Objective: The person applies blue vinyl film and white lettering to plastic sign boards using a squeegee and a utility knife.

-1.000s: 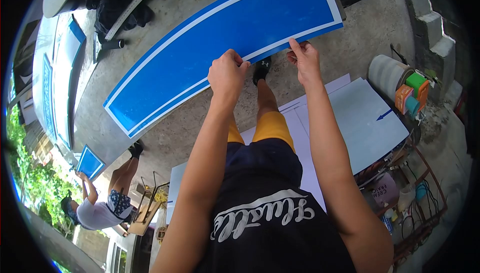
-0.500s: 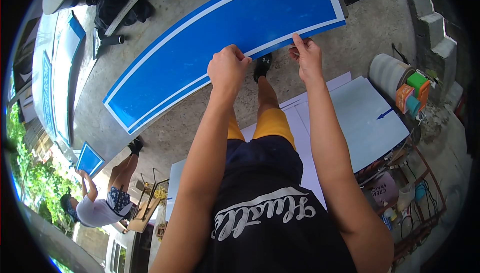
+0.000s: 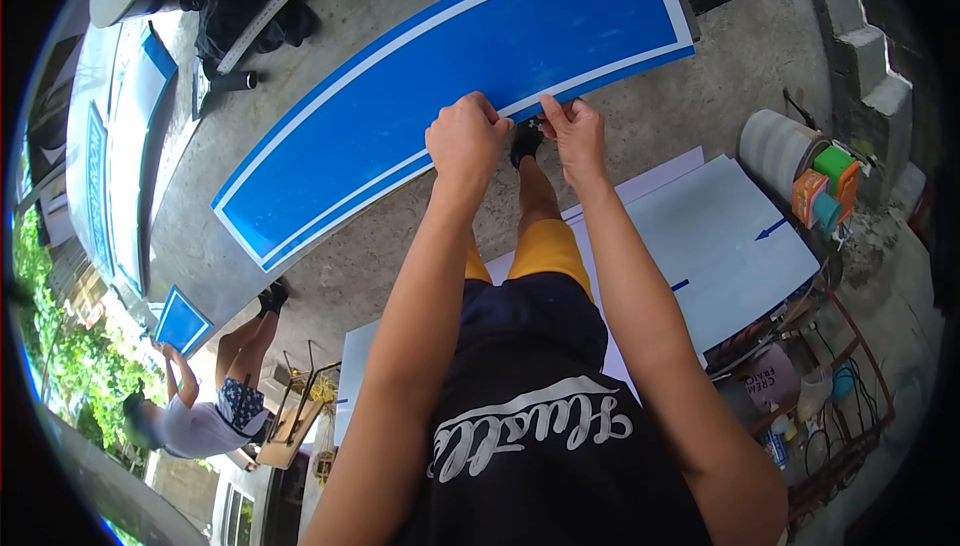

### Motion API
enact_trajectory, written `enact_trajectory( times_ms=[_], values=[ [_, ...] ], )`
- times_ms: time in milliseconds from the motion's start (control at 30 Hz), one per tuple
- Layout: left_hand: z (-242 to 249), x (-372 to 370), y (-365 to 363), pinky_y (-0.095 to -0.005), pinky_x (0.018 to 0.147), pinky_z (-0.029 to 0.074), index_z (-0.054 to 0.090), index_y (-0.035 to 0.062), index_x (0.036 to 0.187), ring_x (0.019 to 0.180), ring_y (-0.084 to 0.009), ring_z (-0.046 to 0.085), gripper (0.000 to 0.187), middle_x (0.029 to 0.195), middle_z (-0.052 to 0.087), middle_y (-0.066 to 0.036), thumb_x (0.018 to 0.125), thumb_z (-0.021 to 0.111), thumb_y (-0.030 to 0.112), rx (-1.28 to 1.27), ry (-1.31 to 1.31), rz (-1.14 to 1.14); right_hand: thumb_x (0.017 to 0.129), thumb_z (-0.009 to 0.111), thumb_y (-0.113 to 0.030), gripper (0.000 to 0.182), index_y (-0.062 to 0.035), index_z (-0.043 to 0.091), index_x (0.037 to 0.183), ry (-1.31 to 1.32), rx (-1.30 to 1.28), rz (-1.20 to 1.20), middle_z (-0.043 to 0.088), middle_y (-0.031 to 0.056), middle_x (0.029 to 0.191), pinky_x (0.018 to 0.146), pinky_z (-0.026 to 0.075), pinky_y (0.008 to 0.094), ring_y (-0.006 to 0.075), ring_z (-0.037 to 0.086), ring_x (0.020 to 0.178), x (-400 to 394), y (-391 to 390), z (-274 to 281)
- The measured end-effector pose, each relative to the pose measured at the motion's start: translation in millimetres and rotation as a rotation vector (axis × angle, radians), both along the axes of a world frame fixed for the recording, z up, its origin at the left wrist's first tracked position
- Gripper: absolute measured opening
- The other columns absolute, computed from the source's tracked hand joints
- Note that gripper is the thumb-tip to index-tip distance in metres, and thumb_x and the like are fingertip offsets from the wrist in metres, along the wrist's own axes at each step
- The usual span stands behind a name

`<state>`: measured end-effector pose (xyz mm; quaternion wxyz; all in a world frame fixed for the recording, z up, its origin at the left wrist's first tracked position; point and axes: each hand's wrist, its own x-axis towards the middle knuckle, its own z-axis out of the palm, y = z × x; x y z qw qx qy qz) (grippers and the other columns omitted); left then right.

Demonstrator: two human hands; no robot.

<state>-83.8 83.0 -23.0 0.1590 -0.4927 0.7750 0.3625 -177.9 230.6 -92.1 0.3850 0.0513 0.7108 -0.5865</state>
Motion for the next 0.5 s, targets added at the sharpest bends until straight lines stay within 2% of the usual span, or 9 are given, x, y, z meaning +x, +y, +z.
enact_trajectory(
  times_ms=[267,367,500],
  values=[
    [-1,11,-1,-0.0442,0.072,0.058,0.075,0.0086,0.086,0.081,-0.0340,0.076,0.032,0.082,0.077,-0.012,0.080,0.089,0.037,-0.073,0.021,-0.100,0.098,0.082,-0.030,0.033,-0.0010,0.070,0.087,-0.003,0.019,0.059,0.071,0.0029,0.081,0.065,0.055,0.0250,0.0085,0.064,0.070,24,-11,7],
    [3,23,-6,-0.0438,0.073,0.058,0.075,0.0075,0.088,0.082,-0.0333,0.076,0.034,0.083,0.078,-0.013,0.083,0.087,0.039,-0.059,0.061,-0.130,0.099,0.081,-0.029,0.032,-0.0014,0.070,0.088,-0.009,0.015,0.043,0.072,0.0025,0.082,0.064,0.054,0.0245,0.0082,0.063,0.070,31,-13,6],
    [-4,38,-5,-0.0454,0.076,0.055,0.072,0.0075,0.099,0.085,-0.0335,0.076,0.028,0.085,0.078,-0.012,0.090,0.081,0.032,-0.073,0.165,-0.143,0.098,0.081,-0.029,0.031,-0.0016,0.071,0.088,-0.018,0.034,0.032,0.072,0.0027,0.083,0.063,0.054,0.0236,0.0077,0.063,0.069,36,-16,9]
  ],
)
